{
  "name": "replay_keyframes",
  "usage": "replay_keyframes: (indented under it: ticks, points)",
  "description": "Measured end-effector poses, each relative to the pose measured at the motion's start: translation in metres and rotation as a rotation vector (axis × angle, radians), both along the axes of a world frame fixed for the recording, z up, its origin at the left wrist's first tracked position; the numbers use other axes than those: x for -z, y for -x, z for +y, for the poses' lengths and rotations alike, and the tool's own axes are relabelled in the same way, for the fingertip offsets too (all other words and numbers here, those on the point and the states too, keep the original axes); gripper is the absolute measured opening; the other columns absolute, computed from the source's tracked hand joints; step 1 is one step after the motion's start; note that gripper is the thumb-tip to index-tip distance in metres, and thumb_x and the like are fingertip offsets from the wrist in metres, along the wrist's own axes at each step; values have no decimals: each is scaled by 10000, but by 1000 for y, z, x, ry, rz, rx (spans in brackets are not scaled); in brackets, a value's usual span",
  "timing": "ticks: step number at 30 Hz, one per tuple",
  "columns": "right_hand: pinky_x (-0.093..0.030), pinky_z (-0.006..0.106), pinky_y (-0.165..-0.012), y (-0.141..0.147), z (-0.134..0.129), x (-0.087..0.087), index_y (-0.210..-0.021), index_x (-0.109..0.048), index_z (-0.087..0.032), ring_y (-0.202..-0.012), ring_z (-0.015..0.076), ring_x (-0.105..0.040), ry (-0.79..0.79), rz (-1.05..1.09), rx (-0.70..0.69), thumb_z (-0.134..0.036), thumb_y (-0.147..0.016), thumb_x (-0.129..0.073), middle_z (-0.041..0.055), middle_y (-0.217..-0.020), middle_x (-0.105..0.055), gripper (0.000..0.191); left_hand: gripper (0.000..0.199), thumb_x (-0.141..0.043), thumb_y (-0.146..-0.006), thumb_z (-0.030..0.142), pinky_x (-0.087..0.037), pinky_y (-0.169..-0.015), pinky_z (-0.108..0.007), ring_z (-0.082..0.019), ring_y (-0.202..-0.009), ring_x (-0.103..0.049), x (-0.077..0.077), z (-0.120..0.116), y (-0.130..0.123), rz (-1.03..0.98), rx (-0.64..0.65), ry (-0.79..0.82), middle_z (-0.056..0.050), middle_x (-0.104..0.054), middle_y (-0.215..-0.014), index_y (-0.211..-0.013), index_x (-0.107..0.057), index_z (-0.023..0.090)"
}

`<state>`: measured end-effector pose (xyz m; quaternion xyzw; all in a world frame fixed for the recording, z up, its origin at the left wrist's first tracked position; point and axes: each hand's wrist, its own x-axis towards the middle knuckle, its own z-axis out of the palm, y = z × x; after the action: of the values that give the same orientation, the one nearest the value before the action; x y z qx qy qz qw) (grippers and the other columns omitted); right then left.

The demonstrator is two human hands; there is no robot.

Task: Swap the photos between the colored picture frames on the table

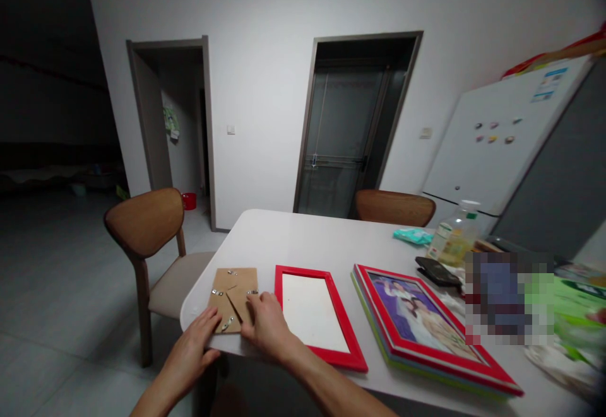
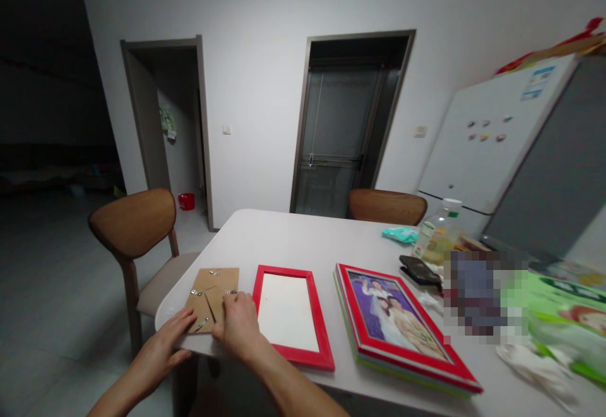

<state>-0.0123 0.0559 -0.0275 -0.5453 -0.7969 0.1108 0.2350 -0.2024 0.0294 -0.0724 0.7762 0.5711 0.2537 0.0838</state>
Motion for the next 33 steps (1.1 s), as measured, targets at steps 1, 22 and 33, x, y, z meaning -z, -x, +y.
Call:
replay_keyframes:
  ticks: [1,22,33]
  points:
    - [-377,296,-767,-3,-1,-2,-1074,-511,-155,-865,195,-487,13,56,-11,-267,-604,-558,97,-941,-528,486,537,-564,-582,115,-297,-987,-378,-207,-1165,-380,-2,0,1,-27,12,2,-77,-441,-1258,-1109,-499,192]
    - [-395,281,-818,-158,-43,3,-914,-606,-151,-881,187,-512,-94,131,254,-251,-643,-491,87,-933,-549,311,314,-620,-650,194,-374,-892,-339,-217,-1016,-490,-55,8,-155,-32,332,68,-83,-541,-1111,-957,-564,160]
    - [-360,315,-807,-148,-38,15,-950,-615,-209,-917,214,-458,-129,-24,264,-257,-663,-505,80,-973,-549,311,418,-547,-718,338,-232,-967,-454,-269,-1171,-348,-53,2,-151,57,274,160,-135,-427,-1254,-1086,-496,149]
